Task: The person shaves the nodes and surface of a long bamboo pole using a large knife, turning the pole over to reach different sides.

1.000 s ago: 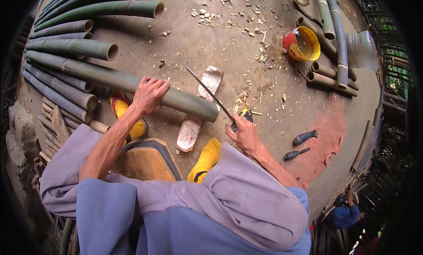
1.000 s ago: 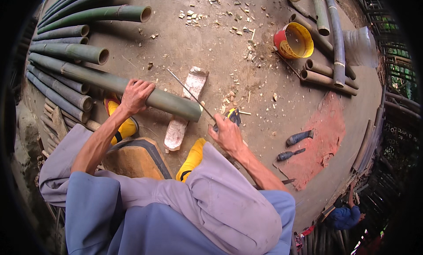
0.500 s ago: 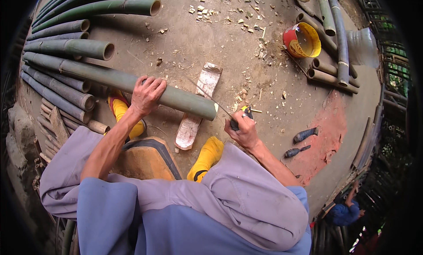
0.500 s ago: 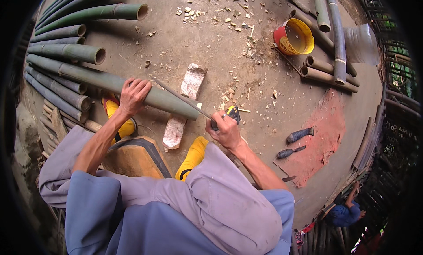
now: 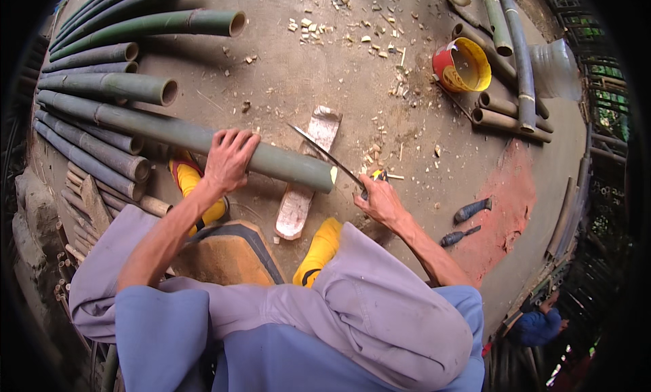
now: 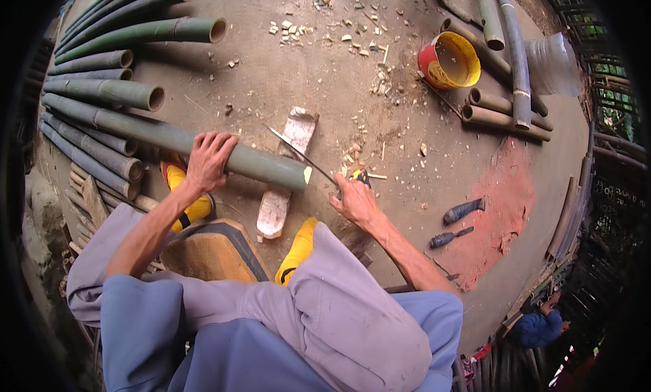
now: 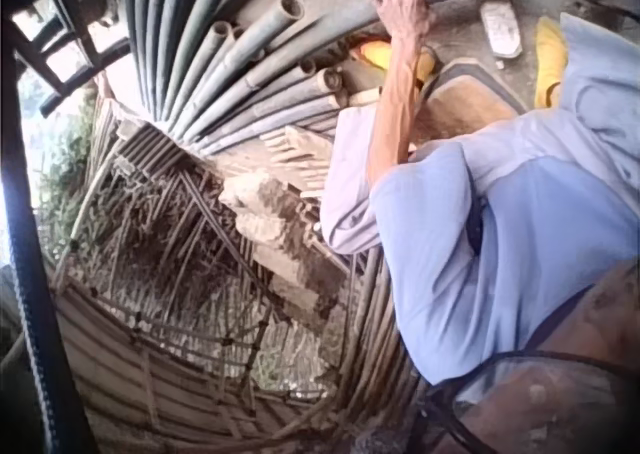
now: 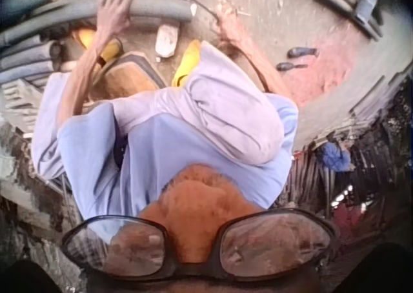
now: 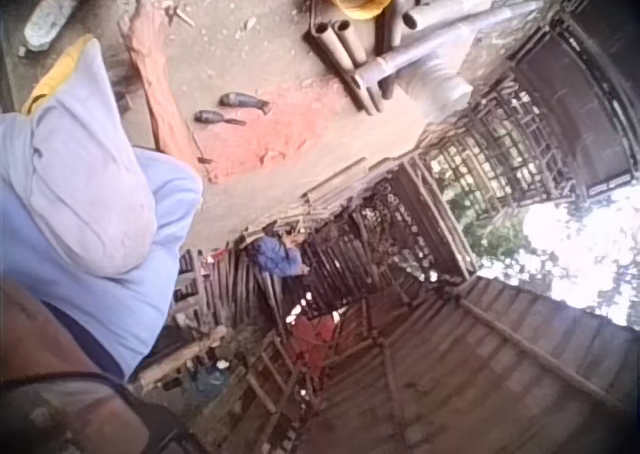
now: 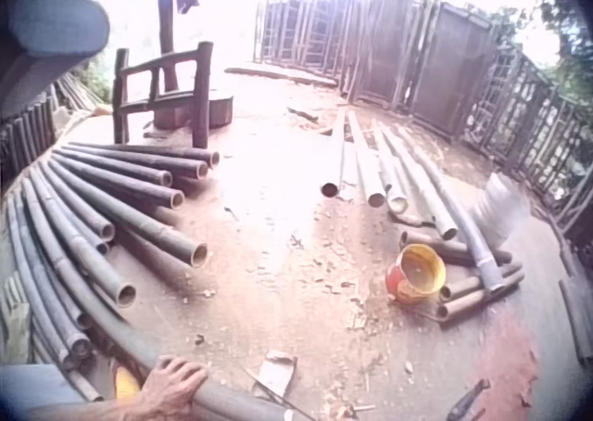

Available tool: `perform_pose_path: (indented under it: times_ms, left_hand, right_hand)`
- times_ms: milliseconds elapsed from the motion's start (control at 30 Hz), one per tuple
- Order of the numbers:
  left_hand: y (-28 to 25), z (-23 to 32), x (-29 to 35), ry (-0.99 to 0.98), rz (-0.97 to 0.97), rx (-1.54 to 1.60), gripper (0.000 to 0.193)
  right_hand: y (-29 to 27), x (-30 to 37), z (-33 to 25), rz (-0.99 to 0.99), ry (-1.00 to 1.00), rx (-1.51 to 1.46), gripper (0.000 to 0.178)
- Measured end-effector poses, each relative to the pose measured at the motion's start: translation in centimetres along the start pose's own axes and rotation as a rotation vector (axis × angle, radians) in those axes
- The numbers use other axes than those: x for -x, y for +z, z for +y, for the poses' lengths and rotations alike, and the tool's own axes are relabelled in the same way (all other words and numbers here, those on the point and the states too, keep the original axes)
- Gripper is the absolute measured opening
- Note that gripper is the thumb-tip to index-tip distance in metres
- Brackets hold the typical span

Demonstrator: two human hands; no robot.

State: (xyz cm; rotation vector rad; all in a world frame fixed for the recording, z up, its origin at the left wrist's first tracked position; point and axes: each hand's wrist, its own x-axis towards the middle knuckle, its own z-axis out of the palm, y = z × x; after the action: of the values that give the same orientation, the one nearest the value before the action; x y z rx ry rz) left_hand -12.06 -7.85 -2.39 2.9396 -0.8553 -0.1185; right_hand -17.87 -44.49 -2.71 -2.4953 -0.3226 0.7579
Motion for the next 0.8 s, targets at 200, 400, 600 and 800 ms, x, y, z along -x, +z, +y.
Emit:
perform_pose_path:
  times_ms: [200, 400, 600, 800]
  left_hand:
    - [-0.2, -2.1, -1.9, 0.054, -0.335, 0.105, 0.051]
    - [0.6, -2.0, -1.4, 0.027, -0.310, 0.102, 0.060]
    - [0.4, -2.3, -1.8, 0.035, -0.372, 0.138, 0.061]
    - [0.5, -1.7, -1.1, 0.023, -0.244, 0.098, 0.064]
  right_hand:
    - [-0.1, 2.1, -1.5, 0.389, -0.260, -0.100, 0.025]
    - [-0.3, 2.5, -3.0, 0.290, -0.126, 0.133, 0.023]
    - [0.0, 2.6, -3.1, 0.548, -0.373, -0.140, 0.028]
    - [0.0, 1.4, -2.4, 0.102, 0.044, 0.088, 0.029]
